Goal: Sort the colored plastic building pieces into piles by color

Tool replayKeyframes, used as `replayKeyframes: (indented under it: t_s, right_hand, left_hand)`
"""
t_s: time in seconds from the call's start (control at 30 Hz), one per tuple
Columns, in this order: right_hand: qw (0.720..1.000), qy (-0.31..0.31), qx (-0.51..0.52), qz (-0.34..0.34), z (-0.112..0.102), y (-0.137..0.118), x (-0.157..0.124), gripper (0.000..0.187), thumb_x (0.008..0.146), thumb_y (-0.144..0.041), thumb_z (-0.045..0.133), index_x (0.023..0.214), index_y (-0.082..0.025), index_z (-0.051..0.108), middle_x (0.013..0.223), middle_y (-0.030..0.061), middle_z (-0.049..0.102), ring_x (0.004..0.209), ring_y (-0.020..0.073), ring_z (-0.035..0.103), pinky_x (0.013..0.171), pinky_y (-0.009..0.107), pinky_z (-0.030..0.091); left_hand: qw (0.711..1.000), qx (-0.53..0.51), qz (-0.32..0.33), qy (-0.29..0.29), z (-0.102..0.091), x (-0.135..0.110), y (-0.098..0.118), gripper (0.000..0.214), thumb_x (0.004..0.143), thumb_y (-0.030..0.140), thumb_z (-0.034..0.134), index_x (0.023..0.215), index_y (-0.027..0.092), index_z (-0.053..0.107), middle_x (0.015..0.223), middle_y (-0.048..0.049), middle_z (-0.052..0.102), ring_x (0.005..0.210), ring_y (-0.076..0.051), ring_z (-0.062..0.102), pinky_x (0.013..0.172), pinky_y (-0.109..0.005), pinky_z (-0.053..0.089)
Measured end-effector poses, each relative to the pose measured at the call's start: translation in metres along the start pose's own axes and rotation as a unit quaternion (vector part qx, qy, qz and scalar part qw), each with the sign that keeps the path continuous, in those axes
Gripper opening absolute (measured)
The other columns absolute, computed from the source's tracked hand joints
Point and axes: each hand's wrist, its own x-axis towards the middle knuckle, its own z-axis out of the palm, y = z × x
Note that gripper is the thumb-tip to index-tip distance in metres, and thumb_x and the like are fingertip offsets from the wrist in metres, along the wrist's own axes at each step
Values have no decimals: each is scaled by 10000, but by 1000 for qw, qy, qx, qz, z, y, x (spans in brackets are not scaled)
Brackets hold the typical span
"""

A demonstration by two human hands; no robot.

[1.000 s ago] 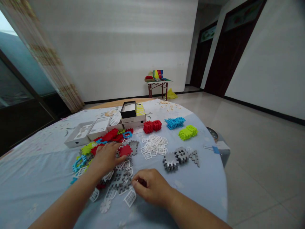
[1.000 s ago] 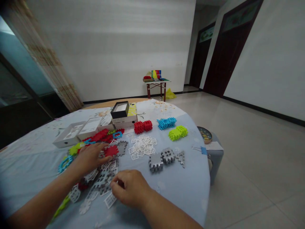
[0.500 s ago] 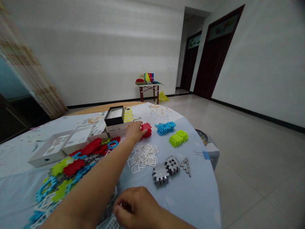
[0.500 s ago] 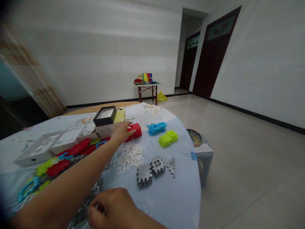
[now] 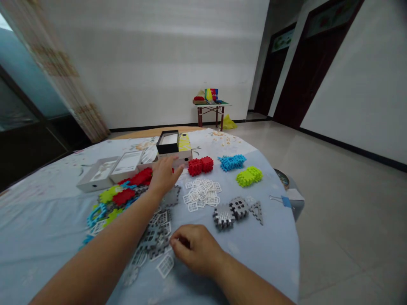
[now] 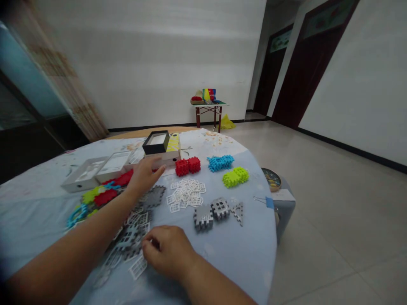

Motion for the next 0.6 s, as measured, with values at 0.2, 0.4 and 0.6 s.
replayKeyframes:
  t_s: [0.2,0.4,0.6]
  right_hand:
    - [999,0,25,28,3,5,1,154,797,-216,486,755,-163,624,613,-26,562,576,79,488,547,173,329]
    - [997,3,39,61,6,12,1,193,808,-252,473,732,-149,618,596,-27,540,566,83,472,531,179,323]
    - [996,2,44,80,6,17,0,210,810,-288,479,744,-144,617,593,-27,525,567,90,467,543,188,337]
  left_hand:
    - [994,-63,-49,-75,-50,-75,-55,404,773,490,454,949,180,643,997,-76,659,962,-222,567,901,-355,401]
    - [984,-74,-117,-114,-76,-119,-76,441,728,539,490,921,181,660,977,-70,673,925,-221,592,870,-333,425]
    - [980,-53,-71,-177,-92,-129,-75,371,741,493,498,876,196,675,931,-65,678,889,-210,585,830,-318,419]
